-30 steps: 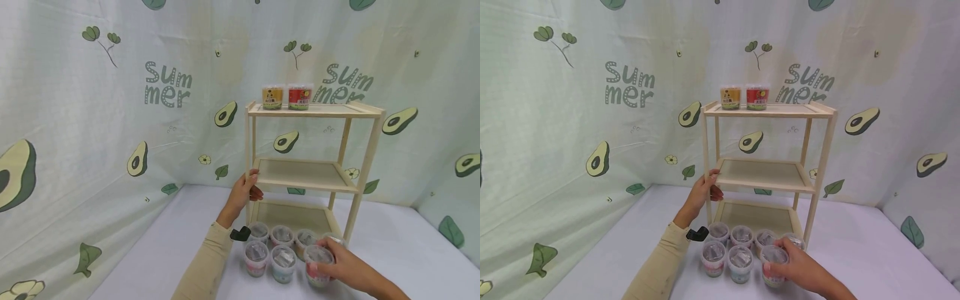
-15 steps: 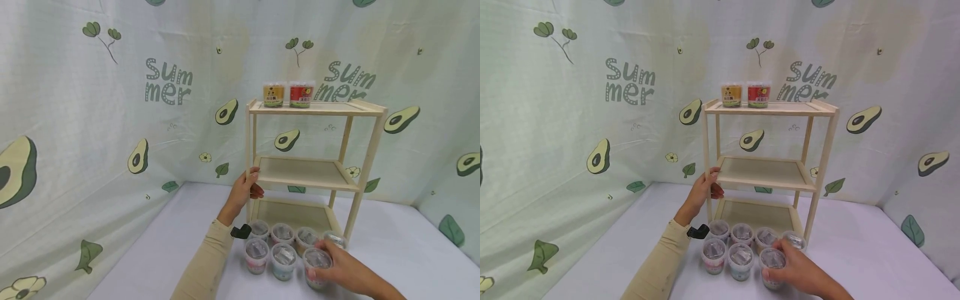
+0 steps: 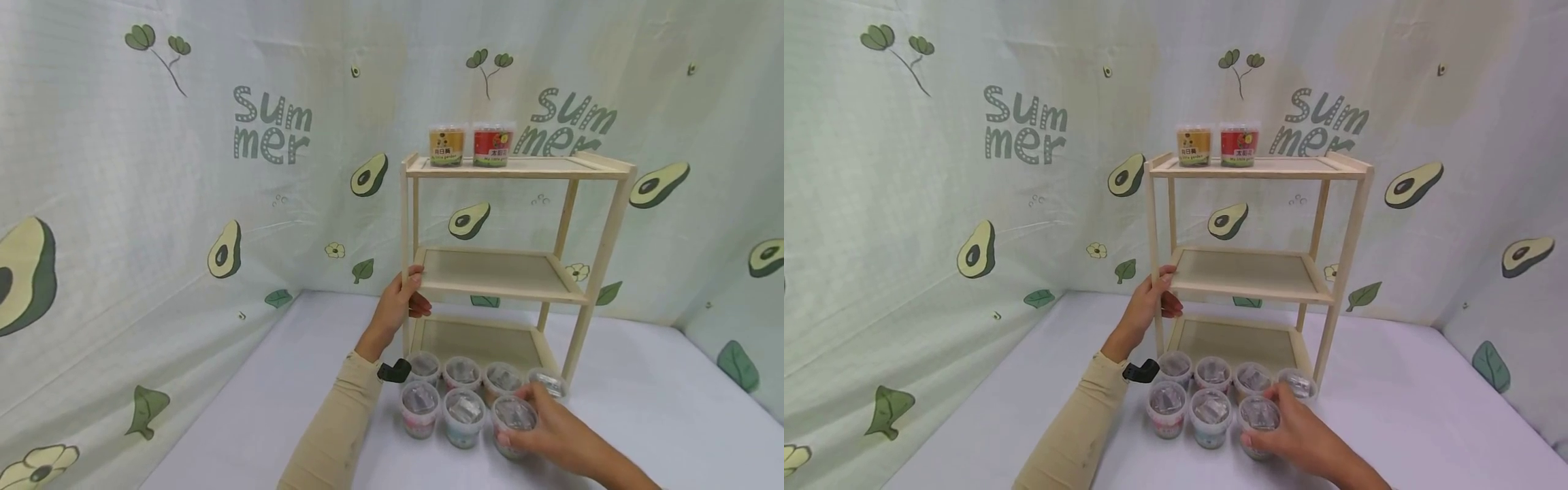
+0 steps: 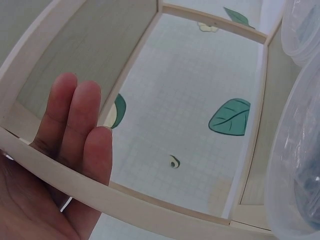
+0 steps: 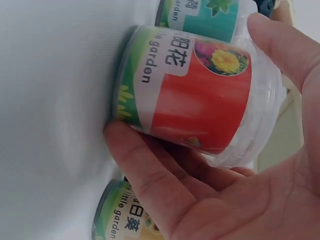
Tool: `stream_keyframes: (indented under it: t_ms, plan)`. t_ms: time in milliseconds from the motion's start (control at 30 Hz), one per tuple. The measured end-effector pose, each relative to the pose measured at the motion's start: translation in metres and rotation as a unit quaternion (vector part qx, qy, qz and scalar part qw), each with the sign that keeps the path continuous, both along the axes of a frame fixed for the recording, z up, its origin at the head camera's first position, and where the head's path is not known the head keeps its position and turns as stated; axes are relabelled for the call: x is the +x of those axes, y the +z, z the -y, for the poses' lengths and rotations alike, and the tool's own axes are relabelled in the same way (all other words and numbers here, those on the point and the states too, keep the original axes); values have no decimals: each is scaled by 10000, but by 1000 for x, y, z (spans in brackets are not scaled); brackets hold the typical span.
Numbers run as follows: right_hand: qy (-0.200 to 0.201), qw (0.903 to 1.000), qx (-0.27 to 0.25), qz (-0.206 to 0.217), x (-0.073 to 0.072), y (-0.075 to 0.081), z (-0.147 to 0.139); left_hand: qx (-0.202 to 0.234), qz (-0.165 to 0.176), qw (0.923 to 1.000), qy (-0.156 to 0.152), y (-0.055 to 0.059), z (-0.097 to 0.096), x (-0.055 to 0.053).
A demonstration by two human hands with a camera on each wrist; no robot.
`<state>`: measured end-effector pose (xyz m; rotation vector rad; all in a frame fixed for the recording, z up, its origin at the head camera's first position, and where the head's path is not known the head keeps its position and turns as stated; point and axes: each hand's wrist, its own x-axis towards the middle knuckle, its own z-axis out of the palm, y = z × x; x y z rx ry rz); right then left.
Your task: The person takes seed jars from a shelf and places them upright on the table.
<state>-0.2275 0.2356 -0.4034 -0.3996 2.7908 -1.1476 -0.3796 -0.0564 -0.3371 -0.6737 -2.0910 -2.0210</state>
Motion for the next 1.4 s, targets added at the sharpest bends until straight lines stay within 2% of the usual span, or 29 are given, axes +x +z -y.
stream_keyframes:
  t_ms: [133,300,433,467,567,667,700,900,1133,1400]
  plan:
    - [-48,9998,78,-160,-2,-1,2,-11,0,10000,-1,1,0,0]
    - [448,9987,81,-234,0,4,-6,-49,8,10000,34,1,0,0]
    - [976,9946,-342,-65,-2,6,-16,-62,18,10000,50,1,1,2]
    - [1061,9935,-412,-67,-3,6,-17,-76,35,10000,28,5,2,6]
    - [1244,9904,-585,-168,-5,4,-19,-78,64,9999,62,5,4,8]
    - [1187,9908,-611,-226,-5,2,-17,-81,69,9999,53,4,4,7]
    - [1176,9908,-633,-236,-5,2,-17,-63,60,9999,71,0,3,3]
    - [1016,9925,-596,-337,-4,1,-17,-10,5,10000,34,0,0,1]
    - [990,9923,-605,-445,-1,1,-17,-52,40,10000,-56,1,-2,0]
    - [919,9936,-477,-455,-2,-1,-15,15,60,10000,8,-1,0,1]
